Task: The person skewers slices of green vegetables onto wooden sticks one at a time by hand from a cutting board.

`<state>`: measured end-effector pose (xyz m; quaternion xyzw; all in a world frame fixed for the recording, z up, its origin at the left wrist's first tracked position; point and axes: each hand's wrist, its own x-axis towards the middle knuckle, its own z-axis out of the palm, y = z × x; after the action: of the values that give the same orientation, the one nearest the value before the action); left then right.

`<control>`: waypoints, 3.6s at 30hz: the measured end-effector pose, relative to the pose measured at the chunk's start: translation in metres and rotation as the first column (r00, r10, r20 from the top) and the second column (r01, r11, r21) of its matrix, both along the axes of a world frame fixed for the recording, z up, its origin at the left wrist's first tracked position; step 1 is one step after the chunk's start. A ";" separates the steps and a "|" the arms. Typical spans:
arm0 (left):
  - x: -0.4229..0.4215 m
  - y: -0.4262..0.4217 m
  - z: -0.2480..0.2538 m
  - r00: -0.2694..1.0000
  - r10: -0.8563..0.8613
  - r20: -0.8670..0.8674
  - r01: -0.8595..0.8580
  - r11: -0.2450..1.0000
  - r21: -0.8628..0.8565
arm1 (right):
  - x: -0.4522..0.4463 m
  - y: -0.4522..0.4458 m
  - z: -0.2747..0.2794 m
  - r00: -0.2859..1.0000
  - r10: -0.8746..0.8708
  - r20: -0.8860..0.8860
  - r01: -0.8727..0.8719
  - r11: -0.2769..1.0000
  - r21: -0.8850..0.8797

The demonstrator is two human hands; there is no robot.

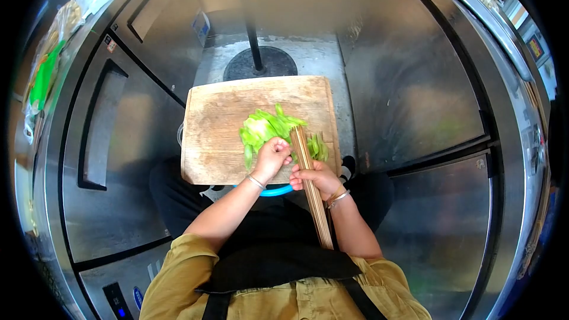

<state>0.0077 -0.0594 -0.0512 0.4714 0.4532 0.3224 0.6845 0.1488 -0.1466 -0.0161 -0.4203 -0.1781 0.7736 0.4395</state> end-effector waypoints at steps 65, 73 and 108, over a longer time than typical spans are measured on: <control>-0.041 0.015 0.054 0.976 0.164 0.141 -0.157 0.986 -0.058 | -0.002 0.003 -0.001 0.993 0.059 0.106 -0.068 0.995 0.075; -0.024 0.024 0.046 0.990 0.124 0.066 -0.119 0.990 -0.077 | -0.001 0.003 -0.002 0.993 0.062 0.099 -0.070 0.994 0.088; -0.035 0.023 0.043 0.981 0.003 0.193 0.077 0.910 -0.406 | -0.004 0.003 -0.003 0.985 0.068 0.157 -0.083 0.992 0.091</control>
<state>-0.0269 -0.0367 -0.0080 0.2923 0.4348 0.2498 0.8143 0.1450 -0.1433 -0.0196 -0.4497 -0.2649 0.7453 0.4149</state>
